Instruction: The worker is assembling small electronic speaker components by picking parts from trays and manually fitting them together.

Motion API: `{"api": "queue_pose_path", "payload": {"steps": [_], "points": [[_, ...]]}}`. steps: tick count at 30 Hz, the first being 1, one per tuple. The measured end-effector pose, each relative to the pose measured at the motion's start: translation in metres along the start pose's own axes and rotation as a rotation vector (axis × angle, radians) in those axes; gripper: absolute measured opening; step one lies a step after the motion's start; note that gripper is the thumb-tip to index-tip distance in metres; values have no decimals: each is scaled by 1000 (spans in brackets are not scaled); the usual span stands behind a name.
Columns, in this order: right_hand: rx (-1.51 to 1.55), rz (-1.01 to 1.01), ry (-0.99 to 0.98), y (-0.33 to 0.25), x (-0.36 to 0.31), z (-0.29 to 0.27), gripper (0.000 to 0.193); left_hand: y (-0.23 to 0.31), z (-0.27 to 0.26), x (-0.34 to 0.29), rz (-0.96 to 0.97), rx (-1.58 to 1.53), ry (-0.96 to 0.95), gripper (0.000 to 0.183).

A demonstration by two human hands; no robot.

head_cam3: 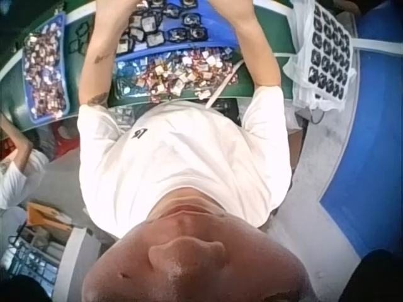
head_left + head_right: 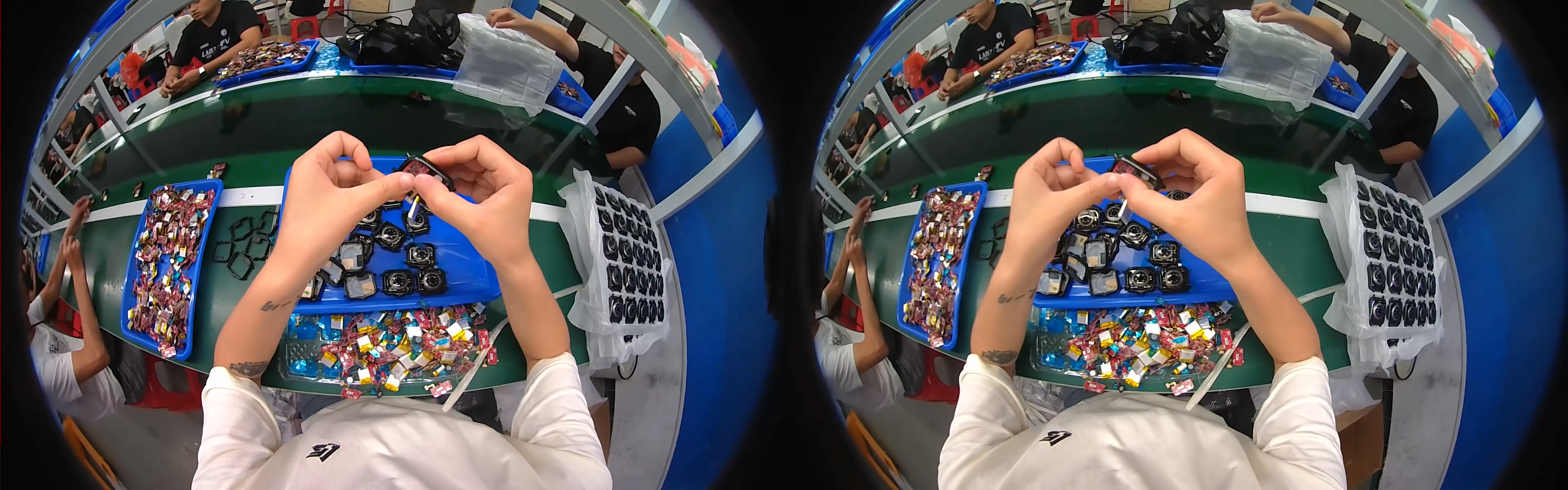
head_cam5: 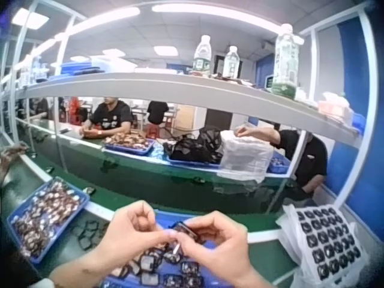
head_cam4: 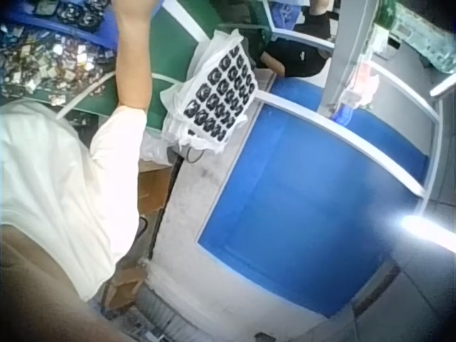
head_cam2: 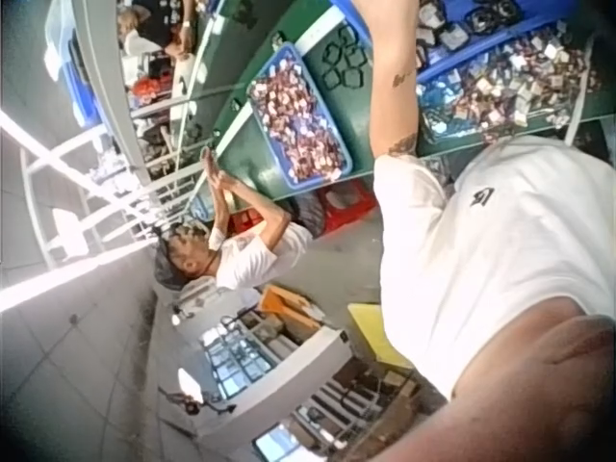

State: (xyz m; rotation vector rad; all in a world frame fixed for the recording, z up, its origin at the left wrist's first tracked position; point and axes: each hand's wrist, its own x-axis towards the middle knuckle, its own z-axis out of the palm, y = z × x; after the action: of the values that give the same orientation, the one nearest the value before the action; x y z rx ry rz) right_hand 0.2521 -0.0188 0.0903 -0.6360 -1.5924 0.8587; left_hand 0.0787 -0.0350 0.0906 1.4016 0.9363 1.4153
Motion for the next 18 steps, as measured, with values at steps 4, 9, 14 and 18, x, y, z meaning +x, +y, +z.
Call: {"api": "queue_pose_path", "payload": {"steps": [4,9,14,18], "points": [[58,88,-58,2,3,1,10,5,-11,1,-76,52,-53,27],[-155,215,51,60,48,-50,13,23,-38,7,99,95,87,18],[-618,453,202,201,64,-144,19,29,-47,7,191,155,98,24],[-803,607,184,213,52,-148,22,27,-56,11,171,219,65,27]]}}
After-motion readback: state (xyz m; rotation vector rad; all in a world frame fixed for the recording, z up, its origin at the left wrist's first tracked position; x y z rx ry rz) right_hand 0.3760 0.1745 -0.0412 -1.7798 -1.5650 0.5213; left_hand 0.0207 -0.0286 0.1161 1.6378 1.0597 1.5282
